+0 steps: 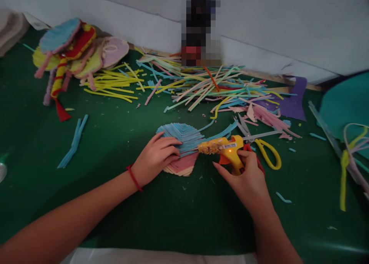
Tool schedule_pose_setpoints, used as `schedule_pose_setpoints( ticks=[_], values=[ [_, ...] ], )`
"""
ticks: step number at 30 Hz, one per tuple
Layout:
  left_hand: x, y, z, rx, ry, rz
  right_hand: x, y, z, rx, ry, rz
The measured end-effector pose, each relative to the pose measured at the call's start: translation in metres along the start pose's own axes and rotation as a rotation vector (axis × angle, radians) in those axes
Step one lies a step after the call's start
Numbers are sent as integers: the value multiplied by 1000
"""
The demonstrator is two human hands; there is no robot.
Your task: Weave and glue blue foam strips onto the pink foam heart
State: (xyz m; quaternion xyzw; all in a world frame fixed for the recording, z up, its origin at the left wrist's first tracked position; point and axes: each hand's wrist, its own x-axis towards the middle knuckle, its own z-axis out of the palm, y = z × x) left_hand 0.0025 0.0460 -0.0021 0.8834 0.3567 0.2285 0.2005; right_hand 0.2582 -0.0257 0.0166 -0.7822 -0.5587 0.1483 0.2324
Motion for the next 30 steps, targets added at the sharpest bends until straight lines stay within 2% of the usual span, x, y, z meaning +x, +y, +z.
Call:
schedule_pose_setpoints(
  ticks=[6,14,30],
  values=[
    [-2,-3,-5,-82,-51,-8,-6,-7,13,-60,-69,-91],
    [0,-4,-9,-137,-93,-29,-8,-13,14,-21,-126,-34],
    [-2,-5,-6,-133,-80,-28,-11,-16,15,74,-113,-46]
  ],
)
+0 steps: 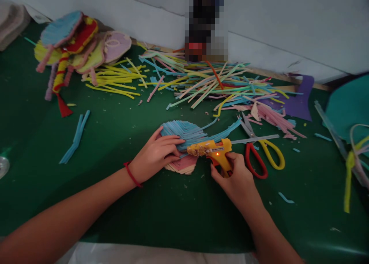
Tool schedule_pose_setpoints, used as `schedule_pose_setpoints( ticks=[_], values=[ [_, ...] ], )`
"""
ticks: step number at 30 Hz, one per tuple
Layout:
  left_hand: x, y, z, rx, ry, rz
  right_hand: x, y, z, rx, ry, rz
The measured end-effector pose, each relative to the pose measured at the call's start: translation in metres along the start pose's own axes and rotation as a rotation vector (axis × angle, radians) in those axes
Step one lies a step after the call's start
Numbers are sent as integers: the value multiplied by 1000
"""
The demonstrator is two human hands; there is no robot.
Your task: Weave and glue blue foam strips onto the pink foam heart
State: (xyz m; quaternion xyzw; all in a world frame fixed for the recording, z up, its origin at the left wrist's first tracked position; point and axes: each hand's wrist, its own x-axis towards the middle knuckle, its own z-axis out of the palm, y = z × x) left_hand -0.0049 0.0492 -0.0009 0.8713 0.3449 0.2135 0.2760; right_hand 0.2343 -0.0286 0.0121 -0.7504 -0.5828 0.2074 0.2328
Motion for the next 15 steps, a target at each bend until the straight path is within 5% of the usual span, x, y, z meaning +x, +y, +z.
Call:
schedule_pose_setpoints(
  ticks=[15],
  values=[
    [0,0,0,6,-2,12,-1,2,-2,-72,6,-56]
  ],
)
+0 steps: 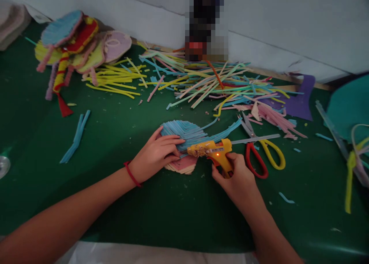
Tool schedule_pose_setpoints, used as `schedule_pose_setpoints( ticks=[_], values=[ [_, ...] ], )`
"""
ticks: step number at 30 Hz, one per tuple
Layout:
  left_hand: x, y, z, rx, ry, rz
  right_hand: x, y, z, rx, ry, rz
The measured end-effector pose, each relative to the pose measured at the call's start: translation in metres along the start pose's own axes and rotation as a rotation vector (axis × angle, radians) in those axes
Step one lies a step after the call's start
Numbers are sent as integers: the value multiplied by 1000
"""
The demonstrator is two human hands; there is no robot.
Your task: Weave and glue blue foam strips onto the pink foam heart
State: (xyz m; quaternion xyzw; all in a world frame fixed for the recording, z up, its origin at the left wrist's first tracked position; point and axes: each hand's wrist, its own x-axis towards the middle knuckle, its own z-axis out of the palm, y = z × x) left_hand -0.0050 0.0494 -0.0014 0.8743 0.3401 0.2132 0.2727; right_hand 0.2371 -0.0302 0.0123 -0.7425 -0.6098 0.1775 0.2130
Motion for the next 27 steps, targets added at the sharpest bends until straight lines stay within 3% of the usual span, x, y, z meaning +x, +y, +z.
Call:
schedule_pose_setpoints(
  ticks=[27],
  values=[
    [0,-1,-2,-104,-85,-56,7,16,-15,-38,-4,37]
  ],
)
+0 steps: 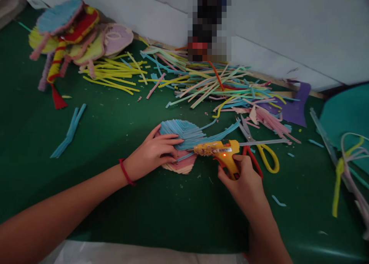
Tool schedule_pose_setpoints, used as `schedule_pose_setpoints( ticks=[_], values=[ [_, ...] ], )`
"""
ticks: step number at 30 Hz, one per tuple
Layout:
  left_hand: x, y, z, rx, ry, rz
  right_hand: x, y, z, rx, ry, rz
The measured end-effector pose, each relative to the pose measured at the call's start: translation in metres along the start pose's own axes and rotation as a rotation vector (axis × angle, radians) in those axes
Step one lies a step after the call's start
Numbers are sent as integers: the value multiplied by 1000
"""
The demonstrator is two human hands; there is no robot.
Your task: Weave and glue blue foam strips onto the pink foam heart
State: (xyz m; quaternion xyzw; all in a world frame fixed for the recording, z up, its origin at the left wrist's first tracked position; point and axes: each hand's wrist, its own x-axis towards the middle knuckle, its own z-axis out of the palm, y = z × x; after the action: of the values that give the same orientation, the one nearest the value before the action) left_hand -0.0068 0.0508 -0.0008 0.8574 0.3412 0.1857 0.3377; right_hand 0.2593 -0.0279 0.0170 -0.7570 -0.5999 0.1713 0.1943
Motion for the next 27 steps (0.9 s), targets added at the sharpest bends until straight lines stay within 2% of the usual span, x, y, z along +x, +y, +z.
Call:
schedule_pose_setpoints(
  ticks=[21,27],
  values=[
    [-1,1,0,26,-19,19,-1,3,-12,9,-19,90],
    [-2,-1,2,55,10,37,0,6,-16,34,22,74]
  ],
)
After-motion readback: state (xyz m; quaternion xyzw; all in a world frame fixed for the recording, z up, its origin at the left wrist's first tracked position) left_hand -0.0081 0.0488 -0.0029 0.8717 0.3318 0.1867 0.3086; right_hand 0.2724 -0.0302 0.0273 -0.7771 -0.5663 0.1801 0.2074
